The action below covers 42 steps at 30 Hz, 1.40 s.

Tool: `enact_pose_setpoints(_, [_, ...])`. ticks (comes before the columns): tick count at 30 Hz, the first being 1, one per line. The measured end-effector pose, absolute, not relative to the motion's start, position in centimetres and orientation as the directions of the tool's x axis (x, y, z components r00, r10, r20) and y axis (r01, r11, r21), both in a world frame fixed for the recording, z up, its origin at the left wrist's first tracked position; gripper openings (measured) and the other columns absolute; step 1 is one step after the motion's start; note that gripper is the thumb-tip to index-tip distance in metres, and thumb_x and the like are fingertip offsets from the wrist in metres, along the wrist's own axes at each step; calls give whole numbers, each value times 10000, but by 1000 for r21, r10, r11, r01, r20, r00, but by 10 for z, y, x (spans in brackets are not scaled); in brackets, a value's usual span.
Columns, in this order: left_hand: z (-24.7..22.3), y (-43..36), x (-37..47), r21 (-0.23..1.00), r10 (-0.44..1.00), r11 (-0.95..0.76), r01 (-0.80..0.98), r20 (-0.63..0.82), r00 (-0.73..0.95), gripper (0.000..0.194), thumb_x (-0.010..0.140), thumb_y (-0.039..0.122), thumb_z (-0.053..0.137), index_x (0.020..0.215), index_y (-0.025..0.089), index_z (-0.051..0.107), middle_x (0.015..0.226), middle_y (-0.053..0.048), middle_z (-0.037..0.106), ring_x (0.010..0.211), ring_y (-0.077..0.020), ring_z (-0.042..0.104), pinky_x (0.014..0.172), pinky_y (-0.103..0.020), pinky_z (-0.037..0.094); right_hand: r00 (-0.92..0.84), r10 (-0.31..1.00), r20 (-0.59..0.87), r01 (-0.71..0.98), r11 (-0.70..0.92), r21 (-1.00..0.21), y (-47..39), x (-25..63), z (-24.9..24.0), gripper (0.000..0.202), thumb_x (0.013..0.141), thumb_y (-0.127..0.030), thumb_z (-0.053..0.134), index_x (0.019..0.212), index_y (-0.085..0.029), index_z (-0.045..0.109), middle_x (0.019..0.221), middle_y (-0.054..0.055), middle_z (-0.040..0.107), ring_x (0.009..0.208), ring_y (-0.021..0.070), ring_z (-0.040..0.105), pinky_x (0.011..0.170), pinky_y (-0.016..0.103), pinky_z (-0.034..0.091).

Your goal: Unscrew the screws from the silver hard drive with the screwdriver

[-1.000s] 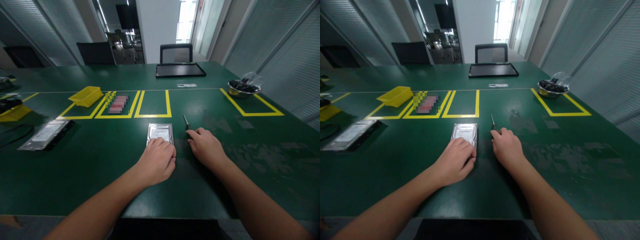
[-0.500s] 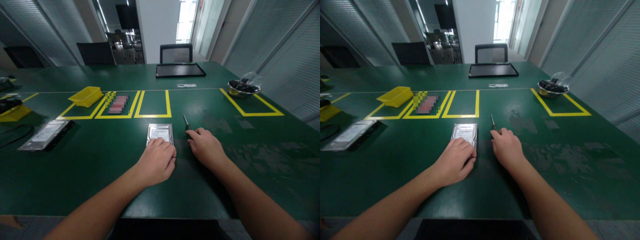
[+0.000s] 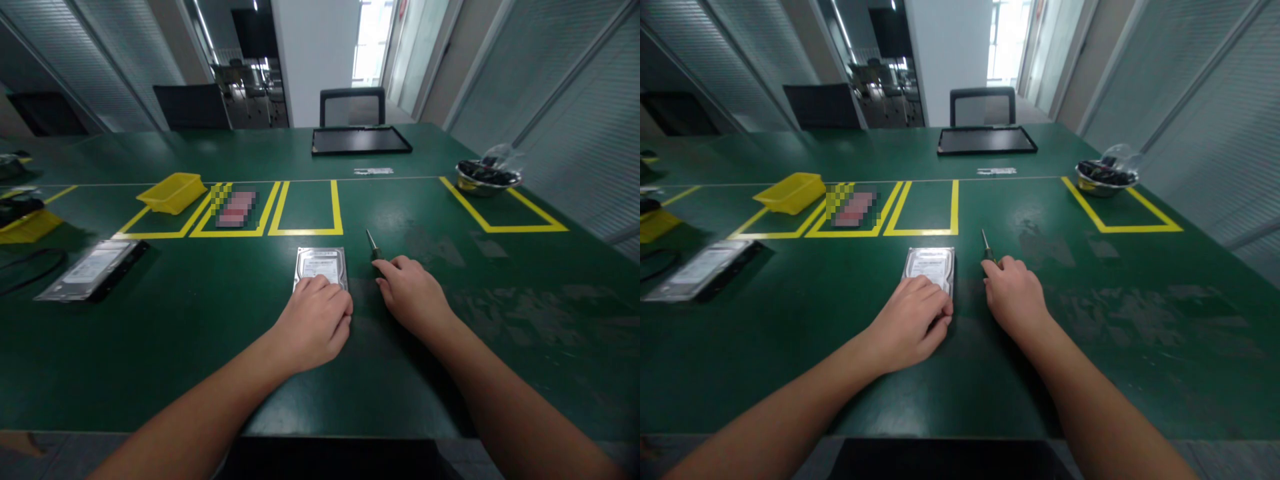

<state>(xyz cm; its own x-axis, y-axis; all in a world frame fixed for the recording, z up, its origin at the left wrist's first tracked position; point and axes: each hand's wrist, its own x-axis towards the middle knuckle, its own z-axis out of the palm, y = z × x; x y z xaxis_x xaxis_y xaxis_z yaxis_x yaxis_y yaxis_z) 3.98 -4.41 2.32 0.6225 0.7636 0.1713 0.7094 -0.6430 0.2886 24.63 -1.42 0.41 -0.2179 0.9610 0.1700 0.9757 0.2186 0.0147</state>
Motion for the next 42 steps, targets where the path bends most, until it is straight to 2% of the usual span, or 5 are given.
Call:
enact_pose_setpoints(6, [23, -44, 39, 299, 760, -646, 702, 174, 626, 37, 855, 222, 532, 849, 198, 559, 877, -42, 611, 923, -251, 480, 818, -395, 364, -182, 940, 289, 973, 214, -82, -10, 252, 2, 371, 947, -259, 434, 1262, -166, 605, 1039, 132, 596, 971, 237, 545, 826, 333, 439])
enact_pose_setpoints(12, [21, -44, 38, 301, 760, -646, 702, 174, 626, 34, 852, 222, 533, 844, 199, 557, 869, -40, 608, 920, -248, 477, 818, -387, 360, -51, 831, 555, 855, 323, -406, -8, 260, 18, 337, 936, -296, 474, 1185, -139, 637, 1015, 115, 628, 917, 214, 579, 830, 353, 461])
enact_pose_setpoints(20, [22, -43, 37, 304, 764, -642, 704, 174, 621, 33, 854, 221, 529, 839, 202, 551, 868, -31, 606, 915, -242, 473, 809, -378, 354, 397, 783, 478, 109, 477, -872, -10, 261, 37, 418, 965, -516, 426, 943, -171, 661, 652, 17, 571, 546, 126, 514, 512, 271, 414])
enact_pose_setpoints(30, [23, -44, 37, 305, 762, -645, 701, 176, 624, 38, 857, 217, 522, 842, 202, 554, 870, -35, 608, 915, -242, 476, 809, -379, 351, 100, 993, -54, -603, 17, -798, 7, 282, 38, 344, 937, -408, 454, 678, -185, 490, 572, -28, 393, 457, 66, 340, 436, 203, 344])
enact_pose_setpoints(42, [22, -43, 38, 289, 759, -648, 705, 178, 626, 40, 857, 219, 526, 842, 199, 558, 866, -34, 605, 908, -240, 476, 804, -382, 357, -19, 999, 43, -682, 18, -731, -4, 271, 52, 231, 980, -418, 413, 967, -302, 613, 718, -5, 514, 602, 96, 473, 573, 220, 438])
